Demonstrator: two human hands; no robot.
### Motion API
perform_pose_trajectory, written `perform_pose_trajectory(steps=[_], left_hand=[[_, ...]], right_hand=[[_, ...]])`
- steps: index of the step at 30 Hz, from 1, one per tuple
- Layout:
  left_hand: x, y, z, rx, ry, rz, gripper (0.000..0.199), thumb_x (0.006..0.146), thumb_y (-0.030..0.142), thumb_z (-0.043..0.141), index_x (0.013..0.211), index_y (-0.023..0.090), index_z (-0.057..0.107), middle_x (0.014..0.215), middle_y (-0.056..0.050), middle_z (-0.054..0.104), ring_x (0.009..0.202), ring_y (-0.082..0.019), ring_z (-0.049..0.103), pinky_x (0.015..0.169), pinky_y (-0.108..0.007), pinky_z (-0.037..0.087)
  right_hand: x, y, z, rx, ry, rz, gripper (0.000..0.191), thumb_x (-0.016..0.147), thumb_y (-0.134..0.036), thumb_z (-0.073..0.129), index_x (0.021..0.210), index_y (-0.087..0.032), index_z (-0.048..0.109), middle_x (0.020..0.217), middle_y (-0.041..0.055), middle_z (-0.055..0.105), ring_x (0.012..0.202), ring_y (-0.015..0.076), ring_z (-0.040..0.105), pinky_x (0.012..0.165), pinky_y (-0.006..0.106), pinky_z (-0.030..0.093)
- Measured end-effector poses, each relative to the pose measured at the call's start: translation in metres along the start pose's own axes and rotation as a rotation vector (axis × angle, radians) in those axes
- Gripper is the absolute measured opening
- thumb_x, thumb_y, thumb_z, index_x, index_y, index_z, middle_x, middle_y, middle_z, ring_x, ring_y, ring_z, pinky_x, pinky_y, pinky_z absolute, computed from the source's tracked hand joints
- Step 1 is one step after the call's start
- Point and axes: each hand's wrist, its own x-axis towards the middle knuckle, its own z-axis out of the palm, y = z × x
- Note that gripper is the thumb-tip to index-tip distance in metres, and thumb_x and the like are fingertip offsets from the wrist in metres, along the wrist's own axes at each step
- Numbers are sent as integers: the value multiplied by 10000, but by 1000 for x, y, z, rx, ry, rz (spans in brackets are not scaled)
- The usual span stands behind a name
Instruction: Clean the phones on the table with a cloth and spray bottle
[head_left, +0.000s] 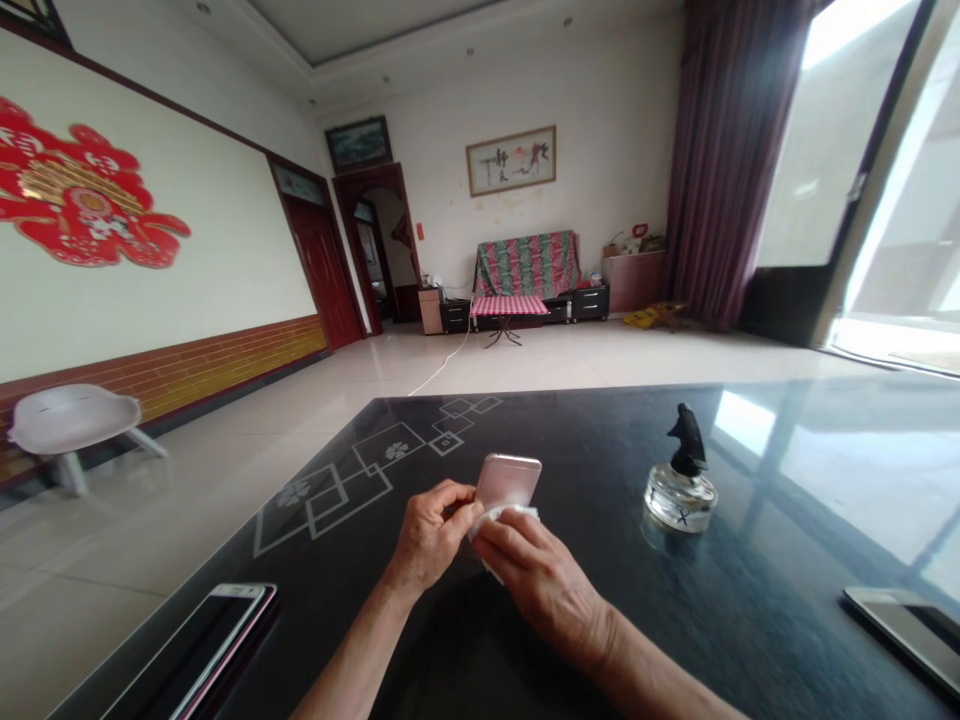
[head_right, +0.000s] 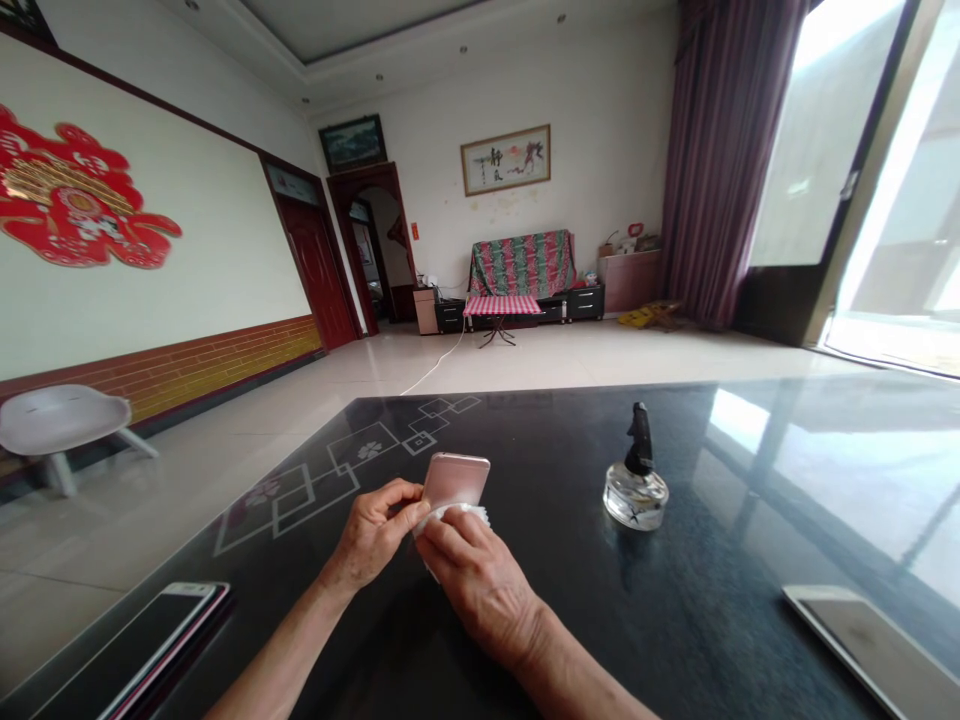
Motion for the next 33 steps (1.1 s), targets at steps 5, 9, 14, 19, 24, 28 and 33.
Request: perform_pose_trajectory(steps=[5,9,14,19,24,28,33], left_hand=[[0,-1,-1,14,19,-14,154,831,255,577,786,168,696,725,-10,649,653,-139,593,599,-193,454],[-1,-2,-2,-15,1,-10,145,838,258,587,804,172,700,745,-11,649,673,-142,601,613,-198,468],[-2,-4,-3,-92,-41,-16,163,844,302,607,856,176,712,810,-25,659,736,-159,629,642,-204,490],[-1,-4,-4,-78,-50,13,140,851,277,608,863,181,710,837,-30,669,769,-165,633,686,-215,492],[-1,-1,-5,-35,-71,55,122,860,252,600,866,184,702,844,-30,670,780,-165,629,707,-219,478],[0,0,-4,-4,-85,81,116,862,252,599,857,187,695,833,-27,666,764,-162,623,704,-221,468],[-2,0,-2,-2,-96,100,120,871,267,596,880,192,689,846,-26,661,767,-160,623,699,-223,465]], right_hand=[[3,-2,-2,-2,-73,26,200,960,-144,420,917,-166,615,873,52,605,811,169,532,748,296,500],[-1,-1,-21,53,-31,66,215,933,-117,423,976,-186,623,899,53,614,809,172,551,744,309,517],[2,19,-53,25,368,121,363,880,-52,434,1181,-190,583,1102,104,612,1053,224,536,916,402,490],[-1,35,-54,11,388,234,388,855,-37,445,1180,-203,579,1146,96,615,1081,244,515,927,445,485],[-3,32,-53,78,334,251,422,822,-13,423,1167,-212,562,1134,89,599,1069,229,520,902,413,502],[1,30,-60,67,297,276,418,783,-13,436,1121,-217,574,1084,86,595,1000,220,543,847,385,520],[5,30,-65,14,235,352,383,765,-53,507,1098,-218,599,1027,83,591,894,210,573,749,342,539]])
